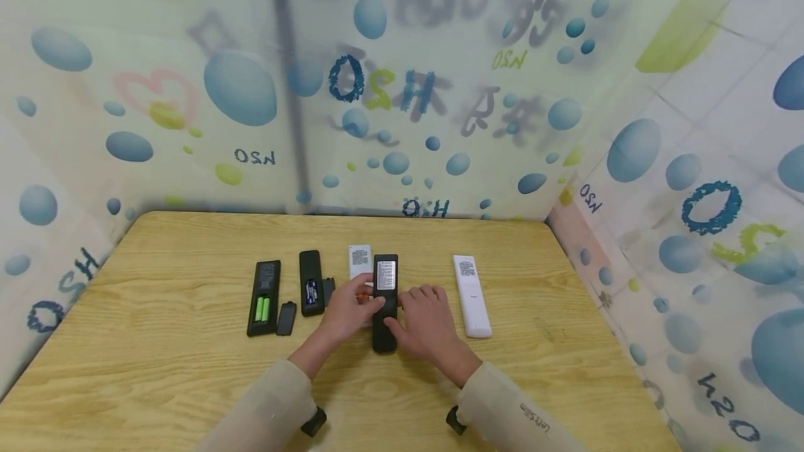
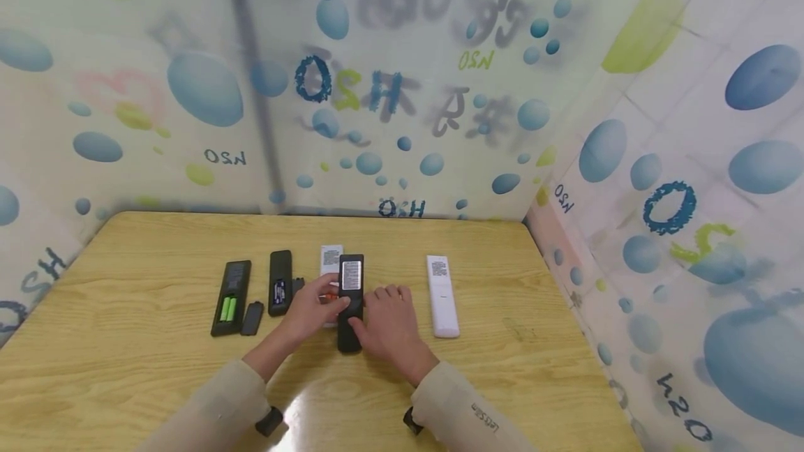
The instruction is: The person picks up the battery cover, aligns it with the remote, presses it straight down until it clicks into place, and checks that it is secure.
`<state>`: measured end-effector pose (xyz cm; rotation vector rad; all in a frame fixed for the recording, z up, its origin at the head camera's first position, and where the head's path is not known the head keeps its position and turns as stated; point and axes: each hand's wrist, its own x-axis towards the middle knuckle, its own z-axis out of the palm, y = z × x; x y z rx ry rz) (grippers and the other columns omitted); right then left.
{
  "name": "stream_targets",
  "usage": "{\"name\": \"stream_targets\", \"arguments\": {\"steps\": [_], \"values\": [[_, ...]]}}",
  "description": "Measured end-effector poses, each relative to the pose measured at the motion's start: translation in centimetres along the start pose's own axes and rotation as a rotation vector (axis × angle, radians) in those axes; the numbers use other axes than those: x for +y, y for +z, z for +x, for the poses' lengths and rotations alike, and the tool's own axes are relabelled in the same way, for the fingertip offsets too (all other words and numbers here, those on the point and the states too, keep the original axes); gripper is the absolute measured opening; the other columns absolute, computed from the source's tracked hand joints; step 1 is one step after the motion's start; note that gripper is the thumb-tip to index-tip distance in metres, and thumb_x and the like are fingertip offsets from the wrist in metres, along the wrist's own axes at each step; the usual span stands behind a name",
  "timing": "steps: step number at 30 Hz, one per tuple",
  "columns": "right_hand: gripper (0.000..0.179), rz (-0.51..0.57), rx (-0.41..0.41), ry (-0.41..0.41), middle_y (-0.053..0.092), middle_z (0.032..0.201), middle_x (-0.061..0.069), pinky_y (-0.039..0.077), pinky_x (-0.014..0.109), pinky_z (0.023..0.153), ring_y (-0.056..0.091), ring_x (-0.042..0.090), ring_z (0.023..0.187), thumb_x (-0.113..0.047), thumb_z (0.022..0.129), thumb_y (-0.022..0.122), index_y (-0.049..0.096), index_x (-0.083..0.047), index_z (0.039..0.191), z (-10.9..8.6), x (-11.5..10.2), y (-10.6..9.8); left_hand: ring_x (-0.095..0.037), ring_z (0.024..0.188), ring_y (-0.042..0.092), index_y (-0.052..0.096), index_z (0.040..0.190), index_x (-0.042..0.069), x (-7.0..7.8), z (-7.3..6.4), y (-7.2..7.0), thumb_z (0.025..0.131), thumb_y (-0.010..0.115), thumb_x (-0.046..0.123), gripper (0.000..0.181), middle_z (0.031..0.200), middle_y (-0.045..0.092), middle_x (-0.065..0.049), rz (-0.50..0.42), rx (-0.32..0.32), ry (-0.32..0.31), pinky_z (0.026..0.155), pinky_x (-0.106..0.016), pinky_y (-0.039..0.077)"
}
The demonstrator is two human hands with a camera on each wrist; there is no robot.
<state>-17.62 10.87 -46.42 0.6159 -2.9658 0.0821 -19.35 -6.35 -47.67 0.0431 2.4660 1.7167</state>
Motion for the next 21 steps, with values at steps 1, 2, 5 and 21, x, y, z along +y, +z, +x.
{"name": "stream_targets", "arguments": {"steps": [1,2,5,21], "values": [[0.039,0.006,0.003,0.000,0.062,0.090,-0.002,0.039,0.042,0.093,0.054,0.021,0.097,-0.055,0.091,0.058,0.064,-0.016,0.094,-0.03,0.01,-0.01,-0.018,0.088,0.063,0.059,0.130,0.016,0.02,-0.01,0.02,0.091,0.068,0.014,0.041,0.108,0.067,-0.011,0.000,0.000,0.002,0.070,-0.031,0.059],[0.039,0.010,0.007,0.001,0.061,0.089,-0.002,0.039,0.042,0.092,0.054,0.021,0.097,-0.055,0.091,0.058,0.064,-0.016,0.093,-0.06,0.03,0.00,-0.018,0.087,0.062,0.059,0.131,0.016,0.05,0.00,0.03,0.091,0.068,0.014,0.041,0.107,0.067,-0.011,0.001,0.001,0.004,0.070,-0.031,0.059],[0.039,0.011,0.024,-0.005,0.060,0.087,-0.003,0.039,0.041,0.091,0.053,0.020,0.095,-0.055,0.091,0.059,0.063,-0.016,0.092,-0.09,0.12,0.08,-0.018,0.087,0.062,0.059,0.131,0.017,0.09,0.09,0.06,0.091,0.068,0.015,0.041,0.106,0.068,-0.009,0.010,0.004,0.001,0.070,-0.031,0.058],[0.039,0.024,0.011,-0.003,0.060,0.089,-0.003,0.037,0.042,0.093,0.053,0.020,0.096,-0.055,0.088,0.063,0.062,-0.017,0.094,-0.06,0.13,0.31,-0.016,0.086,0.060,0.059,0.131,0.016,0.14,0.07,0.21,0.090,0.068,0.014,0.042,0.104,0.068,-0.009,0.033,0.022,-0.009,0.069,-0.029,0.056]]}}
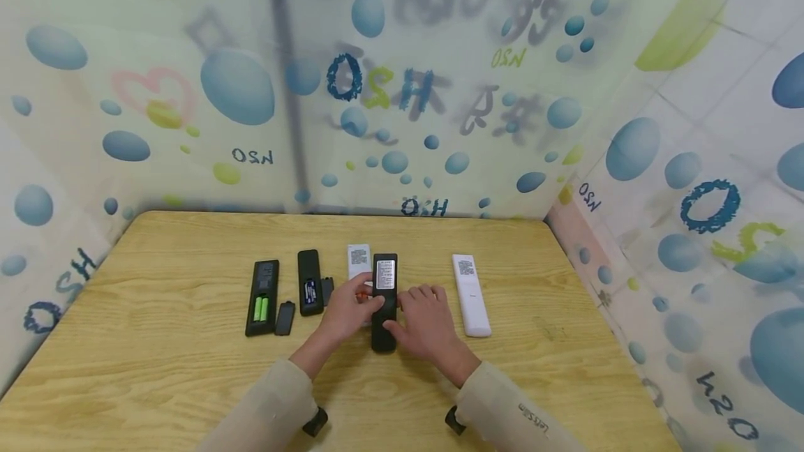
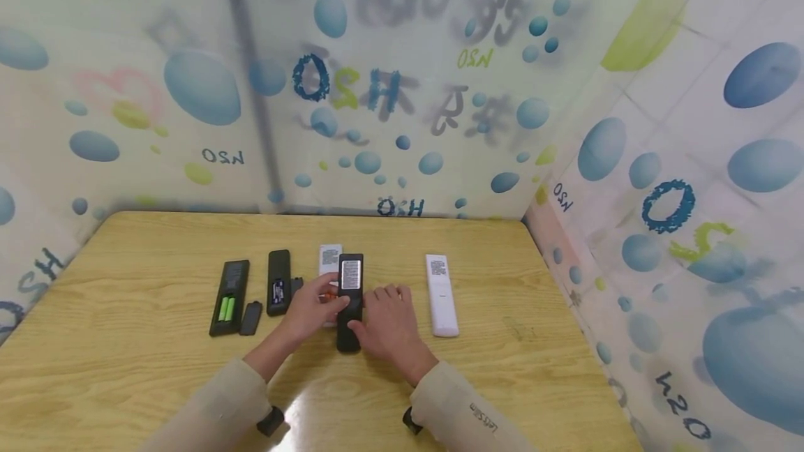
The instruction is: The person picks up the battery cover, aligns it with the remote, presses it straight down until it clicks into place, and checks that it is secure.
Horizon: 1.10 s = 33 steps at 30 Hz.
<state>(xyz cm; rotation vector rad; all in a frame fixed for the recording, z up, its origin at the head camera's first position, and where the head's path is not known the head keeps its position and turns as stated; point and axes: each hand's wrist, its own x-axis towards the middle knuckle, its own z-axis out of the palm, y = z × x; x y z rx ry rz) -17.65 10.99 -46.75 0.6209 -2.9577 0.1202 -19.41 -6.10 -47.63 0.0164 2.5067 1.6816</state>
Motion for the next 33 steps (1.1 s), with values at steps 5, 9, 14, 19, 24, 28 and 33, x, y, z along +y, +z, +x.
{"name": "stream_targets", "arguments": {"steps": [5,9,14,19,24,28,33], "values": [[0.036,0.031,-0.001,0.020,0.060,0.087,-0.004,0.037,0.042,0.091,0.054,0.020,0.096,-0.053,0.090,0.061,0.063,-0.018,0.093,0.06,-0.08,0.12,-0.017,0.085,0.060,0.059,0.132,0.016,0.03,-0.08,0.08,0.091,0.068,0.015,0.043,0.104,0.068,-0.009,0.012,0.006,0.000,0.068,-0.029,0.056],[0.033,0.061,-0.001,0.053,0.058,0.083,-0.005,0.038,0.043,0.092,0.053,0.020,0.094,-0.051,0.089,0.063,0.063,-0.018,0.090,0.12,-0.21,0.15,-0.016,0.084,0.059,0.058,0.132,0.017,0.07,-0.16,0.12,0.091,0.067,0.016,0.042,0.103,0.067,-0.009,0.028,0.006,0.007,0.067,-0.028,0.055],[0.032,0.080,-0.007,0.069,0.056,0.080,-0.006,0.037,0.042,0.090,0.051,0.019,0.090,-0.050,0.088,0.064,0.062,-0.018,0.088,0.20,-0.28,0.08,-0.016,0.084,0.060,0.058,0.132,0.015,-0.02,-0.25,0.14,0.091,0.067,0.015,0.042,0.103,0.067,-0.010,0.027,0.006,0.020,0.067,-0.028,0.055],[0.032,0.067,-0.018,0.050,0.057,0.081,-0.006,0.038,0.041,0.090,0.052,0.019,0.091,-0.051,0.089,0.064,0.062,-0.019,0.089,0.23,-0.28,-0.02,-0.018,0.087,0.061,0.058,0.132,0.016,-0.11,-0.25,0.09,0.091,0.067,0.015,0.043,0.106,0.067,-0.011,0.013,0.009,0.012,0.069,-0.030,0.056],[0.033,0.061,-0.017,0.024,0.059,0.084,-0.005,0.039,0.042,0.091,0.053,0.020,0.094,-0.052,0.089,0.063,0.062,-0.019,0.091,0.14,-0.15,-0.03,-0.019,0.090,0.063,0.057,0.134,0.015,-0.22,-0.27,0.09,0.091,0.067,0.015,0.044,0.109,0.067,-0.012,0.010,0.012,0.017,0.070,-0.031,0.058],[0.034,0.057,-0.012,0.013,0.060,0.086,-0.004,0.039,0.042,0.092,0.053,0.020,0.095,-0.052,0.089,0.063,0.063,-0.018,0.093,0.04,-0.03,-0.05,-0.020,0.091,0.064,0.056,0.135,0.014,-0.21,-0.28,0.09,0.091,0.067,0.015,0.045,0.112,0.067,-0.012,0.010,0.015,0.016,0.071,-0.032,0.058],[0.037,0.061,-0.015,0.013,0.061,0.090,-0.004,0.038,0.041,0.093,0.052,0.019,0.096,-0.053,0.090,0.062,0.064,-0.018,0.098,0.03,0.08,-0.09,-0.020,0.092,0.062,0.056,0.135,0.015,-0.04,-0.28,0.04,0.091,0.067,0.016,0.045,0.113,0.068,-0.012,0.008,0.015,0.005,0.072,-0.031,0.057]]}}
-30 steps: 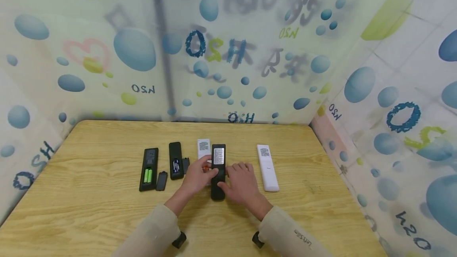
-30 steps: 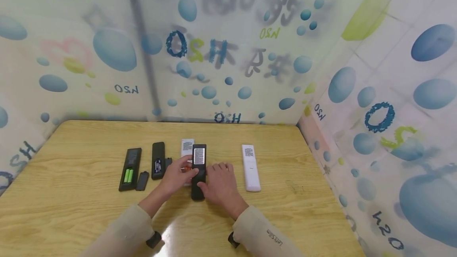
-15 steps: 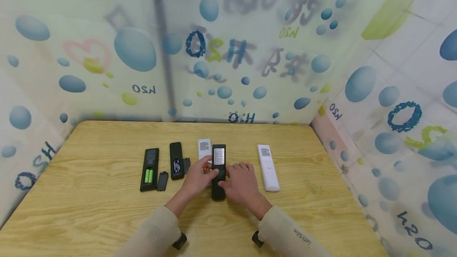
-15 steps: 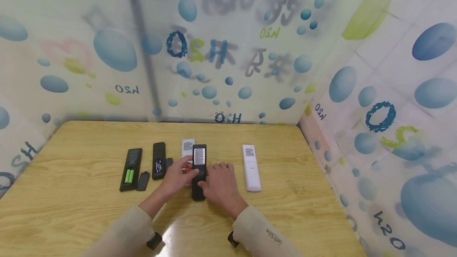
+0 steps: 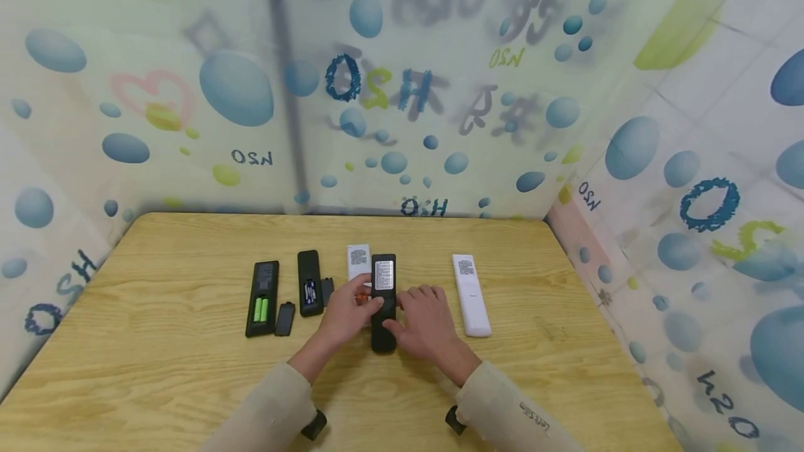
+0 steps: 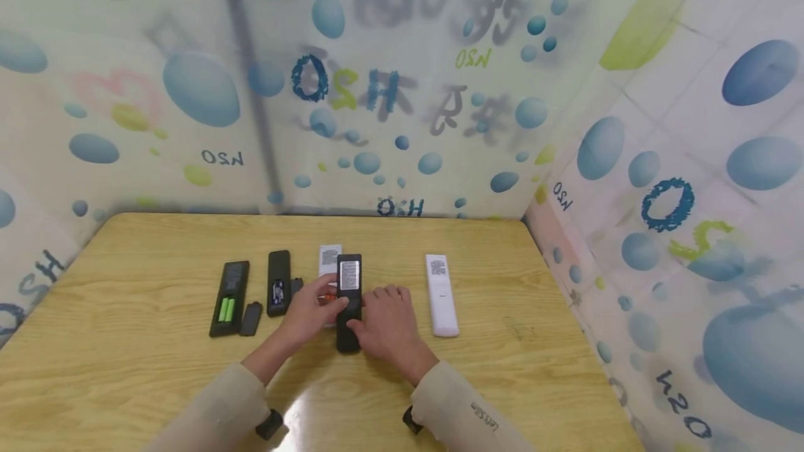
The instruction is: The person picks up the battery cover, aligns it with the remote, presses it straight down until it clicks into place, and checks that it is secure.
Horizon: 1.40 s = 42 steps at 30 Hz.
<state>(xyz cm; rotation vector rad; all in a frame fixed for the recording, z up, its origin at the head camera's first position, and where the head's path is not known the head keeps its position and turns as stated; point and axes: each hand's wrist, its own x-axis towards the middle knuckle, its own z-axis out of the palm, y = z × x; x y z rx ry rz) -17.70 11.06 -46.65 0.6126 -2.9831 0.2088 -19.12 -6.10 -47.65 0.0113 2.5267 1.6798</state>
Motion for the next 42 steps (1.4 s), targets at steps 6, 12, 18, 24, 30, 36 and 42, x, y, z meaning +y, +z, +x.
{"name": "stream_targets", "arguments": {"steps": [6,12,18,24,30,36,42], "values": [[0.039,-0.013,0.004,-0.006,0.061,0.091,-0.004,0.038,0.040,0.092,0.052,0.019,0.097,-0.054,0.090,0.061,0.065,-0.017,0.101,-0.1,0.3,0.0,-0.019,0.091,0.060,0.057,0.133,0.015,0.1,0.2,0.2,0.091,0.067,0.015,0.044,0.112,0.068,-0.011,0.010,-0.001,-0.001,0.073,-0.031,0.057],[0.039,-0.001,0.004,-0.004,0.061,0.092,-0.004,0.039,0.041,0.093,0.052,0.019,0.097,-0.054,0.090,0.061,0.065,-0.018,0.101,-0.2,0.6,-0.1,-0.017,0.087,0.061,0.059,0.130,0.015,0.2,0.3,0.4,0.091,0.067,0.012,0.041,0.108,0.070,-0.010,-0.007,-0.008,0.023,0.070,-0.030,0.057],[0.040,0.007,-0.013,0.007,0.063,0.095,-0.004,0.039,0.042,0.094,0.053,0.020,0.099,-0.055,0.090,0.060,0.066,-0.018,0.104,-0.4,1.2,-0.3,-0.019,0.090,0.065,0.058,0.131,0.013,0.7,0.2,0.8,0.091,0.066,0.010,0.041,0.108,0.070,-0.011,-0.034,-0.023,0.029,0.068,-0.031,0.058],[0.042,0.028,-0.017,0.049,0.065,0.102,-0.003,0.038,0.042,0.097,0.054,0.020,0.106,-0.054,0.091,0.060,0.067,-0.019,0.112,-0.7,1.8,-0.7,-0.020,0.090,0.067,0.058,0.130,0.013,1.1,0.3,1.4,0.092,0.066,0.010,0.039,0.109,0.070,-0.012,-0.036,-0.026,0.051,0.068,-0.031,0.057],[0.043,0.049,-0.008,0.075,0.065,0.103,-0.003,0.039,0.044,0.100,0.054,0.021,0.109,-0.055,0.090,0.061,0.067,-0.019,0.113,-0.9,2.7,-1.1,-0.024,0.090,0.068,0.059,0.129,0.010,1.4,0.8,2.0,0.091,0.066,0.008,0.039,0.110,0.069,-0.015,-0.063,-0.021,0.087,0.069,-0.032,0.059],[0.043,0.047,0.002,0.110,0.066,0.105,-0.002,0.037,0.046,0.104,0.054,0.021,0.108,-0.053,0.091,0.061,0.067,-0.018,0.114,-1.0,3.9,-1.7,-0.025,0.090,0.070,0.059,0.128,0.008,2.1,1.3,3.0,0.091,0.065,0.005,0.038,0.109,0.069,-0.018,-0.140,-0.044,0.100,0.068,-0.032,0.060],[0.042,0.023,0.034,0.119,0.067,0.106,-0.001,0.038,0.047,0.103,0.056,0.024,0.110,-0.052,0.091,0.062,0.067,-0.018,0.115,-1.2,5.4,-2.4,-0.024,0.089,0.070,0.058,0.129,0.006,2.9,1.8,3.8,0.090,0.066,0.005,0.039,0.108,0.069,-0.018,-0.151,-0.043,0.088,0.067,-0.032,0.059]]}}
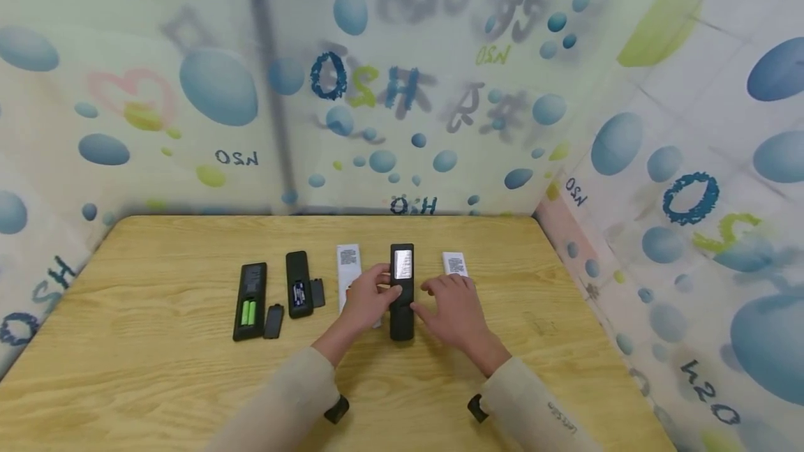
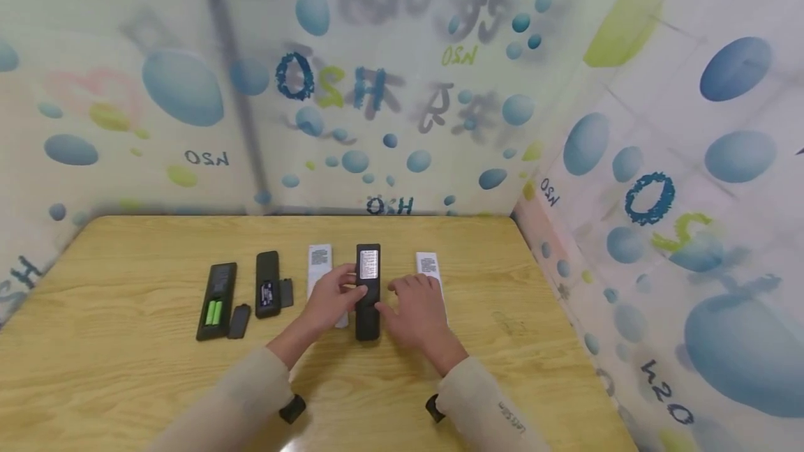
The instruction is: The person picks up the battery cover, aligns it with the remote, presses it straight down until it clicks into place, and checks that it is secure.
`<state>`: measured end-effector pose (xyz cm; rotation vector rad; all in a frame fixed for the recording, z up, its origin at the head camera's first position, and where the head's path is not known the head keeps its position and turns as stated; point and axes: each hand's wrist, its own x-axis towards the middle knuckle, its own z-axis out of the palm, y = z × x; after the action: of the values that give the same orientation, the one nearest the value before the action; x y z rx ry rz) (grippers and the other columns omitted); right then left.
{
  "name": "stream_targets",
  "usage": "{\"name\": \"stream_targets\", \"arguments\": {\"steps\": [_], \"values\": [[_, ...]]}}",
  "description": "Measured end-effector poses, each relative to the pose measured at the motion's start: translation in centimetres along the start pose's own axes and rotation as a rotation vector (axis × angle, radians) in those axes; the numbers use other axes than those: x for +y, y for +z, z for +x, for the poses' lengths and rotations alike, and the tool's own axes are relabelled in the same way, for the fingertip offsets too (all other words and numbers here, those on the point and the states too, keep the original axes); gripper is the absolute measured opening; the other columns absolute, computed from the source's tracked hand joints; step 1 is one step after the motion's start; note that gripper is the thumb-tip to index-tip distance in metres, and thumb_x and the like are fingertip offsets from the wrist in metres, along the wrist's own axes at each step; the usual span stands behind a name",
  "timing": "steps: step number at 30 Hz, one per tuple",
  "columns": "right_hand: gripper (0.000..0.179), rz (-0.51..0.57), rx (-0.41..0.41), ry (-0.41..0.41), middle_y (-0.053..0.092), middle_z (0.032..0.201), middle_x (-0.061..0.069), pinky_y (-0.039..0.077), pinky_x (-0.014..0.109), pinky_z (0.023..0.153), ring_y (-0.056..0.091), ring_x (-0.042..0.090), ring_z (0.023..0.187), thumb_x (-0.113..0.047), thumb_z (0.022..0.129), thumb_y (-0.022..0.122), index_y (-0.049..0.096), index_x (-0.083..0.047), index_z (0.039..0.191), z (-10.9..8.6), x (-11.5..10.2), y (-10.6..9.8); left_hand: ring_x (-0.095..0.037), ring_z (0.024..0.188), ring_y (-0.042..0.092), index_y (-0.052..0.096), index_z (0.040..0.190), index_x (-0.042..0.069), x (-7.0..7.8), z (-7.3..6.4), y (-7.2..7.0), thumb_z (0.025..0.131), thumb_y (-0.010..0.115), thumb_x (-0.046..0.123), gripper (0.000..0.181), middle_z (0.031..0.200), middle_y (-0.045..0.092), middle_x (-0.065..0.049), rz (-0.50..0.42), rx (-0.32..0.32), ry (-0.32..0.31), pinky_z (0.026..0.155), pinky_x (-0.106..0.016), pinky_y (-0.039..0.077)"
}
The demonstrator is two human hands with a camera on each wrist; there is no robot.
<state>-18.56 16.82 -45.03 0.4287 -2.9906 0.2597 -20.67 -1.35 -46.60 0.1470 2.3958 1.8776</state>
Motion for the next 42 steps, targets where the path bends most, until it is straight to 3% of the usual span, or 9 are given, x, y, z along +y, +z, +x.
{"name": "stream_targets", "arguments": {"steps": [6,11,16,23,30,42], "values": [[0.042,-0.017,0.042,0.021,0.068,0.108,0.002,0.038,0.049,0.103,0.056,0.027,0.111,-0.050,0.091,0.062,0.068,-0.015,0.113,-0.1,2.2,-0.9,-0.026,0.093,0.070,0.053,0.134,0.001,0.5,1.2,1.4,0.092,0.064,0.007,0.044,0.114,0.067,-0.020,-0.056,-0.027,-0.066,0.070,-0.036,0.060],[0.042,-0.036,0.064,0.046,0.068,0.114,0.006,0.039,0.051,0.104,0.057,0.030,0.113,-0.050,0.092,0.061,0.068,-0.013,0.112,-0.2,3.9,-1.7,-0.023,0.090,0.068,0.050,0.137,0.003,0.8,2.4,2.5,0.093,0.064,0.010,0.046,0.117,0.066,-0.018,-0.081,-0.038,-0.150,0.076,-0.041,0.059],[0.041,-0.060,0.081,0.070,0.068,0.113,0.006,0.038,0.053,0.103,0.056,0.030,0.112,-0.049,0.093,0.059,0.067,-0.014,0.112,-0.1,5.1,-2.1,-0.020,0.088,0.067,0.049,0.139,0.005,0.9,3.3,3.4,0.094,0.064,0.013,0.048,0.117,0.065,-0.016,-0.074,-0.028,-0.217,0.078,-0.040,0.059],[0.040,-0.057,0.087,0.087,0.068,0.109,0.004,0.038,0.053,0.099,0.056,0.030,0.110,-0.049,0.092,0.060,0.066,-0.015,0.111,-0.2,5.8,-2.3,-0.021,0.089,0.066,0.049,0.138,0.004,1.1,4.0,4.7,0.095,0.063,0.016,0.048,0.119,0.064,-0.017,-0.062,-0.055,-0.260,0.078,-0.039,0.059],[0.039,-0.055,0.106,0.077,0.069,0.109,0.005,0.039,0.053,0.096,0.057,0.030,0.108,-0.048,0.093,0.060,0.067,-0.014,0.110,-0.6,6.4,-2.0,-0.021,0.095,0.065,0.051,0.138,0.005,0.4,4.9,5.6,0.095,0.063,0.019,0.047,0.121,0.064,-0.015,-0.013,-0.044,-0.337,0.077,-0.033,0.058],[0.038,-0.036,0.077,0.102,0.068,0.104,0.004,0.038,0.052,0.094,0.057,0.029,0.106,-0.048,0.092,0.061,0.067,-0.015,0.110,-1.1,6.7,-1.5,-0.019,0.082,0.065,0.060,0.130,0.005,-1.1,5.8,6.3,0.090,0.070,0.021,0.044,0.109,0.068,-0.012,0.106,-0.033,-0.332,0.065,-0.028,0.057]]}}
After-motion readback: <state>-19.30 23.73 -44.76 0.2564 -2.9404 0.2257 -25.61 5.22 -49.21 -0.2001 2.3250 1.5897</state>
